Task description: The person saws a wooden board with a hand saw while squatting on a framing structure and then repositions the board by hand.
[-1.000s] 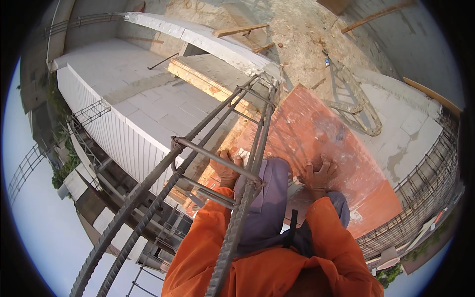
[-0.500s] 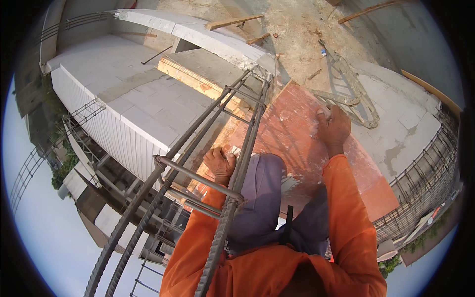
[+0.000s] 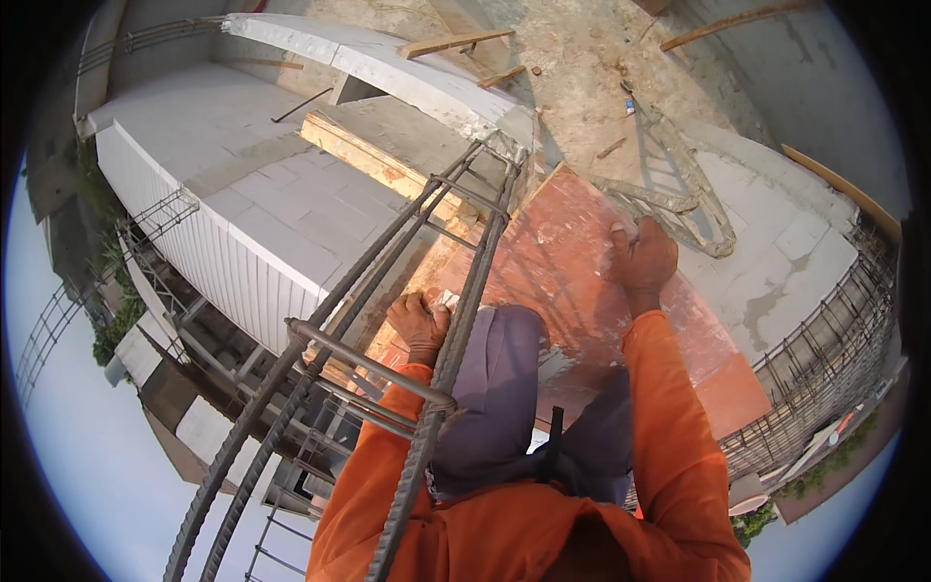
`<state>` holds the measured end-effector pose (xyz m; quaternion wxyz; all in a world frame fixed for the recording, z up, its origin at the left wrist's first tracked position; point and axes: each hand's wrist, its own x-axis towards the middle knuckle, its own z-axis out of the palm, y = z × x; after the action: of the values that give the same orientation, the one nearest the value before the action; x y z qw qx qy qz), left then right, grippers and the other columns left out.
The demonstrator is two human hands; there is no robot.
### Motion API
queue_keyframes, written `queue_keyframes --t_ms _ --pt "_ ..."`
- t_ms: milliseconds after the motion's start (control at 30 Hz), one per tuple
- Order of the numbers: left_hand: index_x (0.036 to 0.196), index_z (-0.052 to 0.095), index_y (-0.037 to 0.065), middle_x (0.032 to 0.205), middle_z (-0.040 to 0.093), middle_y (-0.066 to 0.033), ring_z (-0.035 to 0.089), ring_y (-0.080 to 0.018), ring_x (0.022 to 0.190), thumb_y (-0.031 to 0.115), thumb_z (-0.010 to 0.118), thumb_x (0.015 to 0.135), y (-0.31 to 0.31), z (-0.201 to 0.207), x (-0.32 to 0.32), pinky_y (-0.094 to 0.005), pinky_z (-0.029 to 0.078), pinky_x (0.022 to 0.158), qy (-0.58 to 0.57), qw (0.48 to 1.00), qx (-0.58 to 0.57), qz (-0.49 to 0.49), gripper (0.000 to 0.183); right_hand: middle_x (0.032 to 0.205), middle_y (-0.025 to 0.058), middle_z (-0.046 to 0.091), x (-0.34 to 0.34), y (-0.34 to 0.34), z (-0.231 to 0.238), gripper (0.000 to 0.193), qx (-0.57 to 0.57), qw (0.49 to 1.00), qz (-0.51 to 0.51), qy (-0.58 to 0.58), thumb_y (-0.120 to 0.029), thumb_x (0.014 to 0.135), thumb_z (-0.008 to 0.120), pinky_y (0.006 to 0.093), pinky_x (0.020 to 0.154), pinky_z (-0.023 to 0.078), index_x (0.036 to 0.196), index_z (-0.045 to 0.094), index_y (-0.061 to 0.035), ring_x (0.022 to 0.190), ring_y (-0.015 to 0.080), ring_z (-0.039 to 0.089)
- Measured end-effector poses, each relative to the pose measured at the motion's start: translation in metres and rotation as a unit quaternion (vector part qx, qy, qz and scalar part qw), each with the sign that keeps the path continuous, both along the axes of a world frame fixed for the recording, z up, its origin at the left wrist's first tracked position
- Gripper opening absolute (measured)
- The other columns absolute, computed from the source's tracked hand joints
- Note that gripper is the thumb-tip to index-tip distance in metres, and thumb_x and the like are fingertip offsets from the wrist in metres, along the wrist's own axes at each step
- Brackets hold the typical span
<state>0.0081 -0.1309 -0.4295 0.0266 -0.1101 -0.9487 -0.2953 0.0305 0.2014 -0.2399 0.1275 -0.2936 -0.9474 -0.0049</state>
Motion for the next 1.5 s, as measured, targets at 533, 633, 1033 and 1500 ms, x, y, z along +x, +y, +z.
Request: queue_keyframes --t_ms 533,633,1033,1500 --pt "0.094 0.053 0.004 0.087 0.05 -0.0157 0.045 -0.0347 0.087 0.04 0.057 0.07 0.018 -0.009 0.023 -0.0464 0.035 0.077 0.061 0.998 -0.002 0.002 0.044 0.077 0.0086 0.06 0.022 0.01 -0.001 0.036 -0.027 0.999 -0.014 -0.03 -0.042 0.078 0.062 0.0409 0.072 0.039 0.082 0.057 -0.0075 0.078 0.0271 0.058" --pt "0.095 0.054 0.004 0.089 0.05 -0.0159 0.045 -0.0345 0.087 0.04 0.056 0.071 0.008 -0.005 0.033 -0.0468 0.035 0.079 0.027 0.999 -0.011 0.022 0.044 0.081 0.0092 0.062 0.037 0.009 -0.017 0.037 0.008 0.998 0.027 0.048 -0.044 0.078 0.062 0.0415 0.073 0.039 0.083 0.059 -0.0072 0.08 0.0277 0.059" --pt "0.093 0.054 0.006 0.095 0.049 -0.0139 0.044 -0.032 0.093 0.041 0.058 0.076 -0.045 -0.015 0.121 -0.046 0.034 0.08 0.051 0.997 0.015 0.054 0.039 0.104 0.0157 0.064 0.11 -0.063 -0.012 0.054 -0.019 0.999 -0.038 -0.025 -0.051 0.083 0.05 0.0415 0.087 0.042 0.104 0.061 -0.0027 0.098 0.0312 0.06" --pt "0.103 0.057 0.008 0.104 0.051 -0.0108 0.045 -0.0269 0.101 0.036 0.061 0.08 -0.215 -0.109 0.229 -0.0438 0.033 0.085 0.065 0.977 0.182 0.093 0.037 0.132 0.0322 0.038 0.249 -0.152 -0.11 0.088 0.103 0.991 0.034 -0.075 -0.057 0.07 0.063 0.0502 0.102 0.033 0.13 0.042 0.0027 0.121 0.0453 0.039"
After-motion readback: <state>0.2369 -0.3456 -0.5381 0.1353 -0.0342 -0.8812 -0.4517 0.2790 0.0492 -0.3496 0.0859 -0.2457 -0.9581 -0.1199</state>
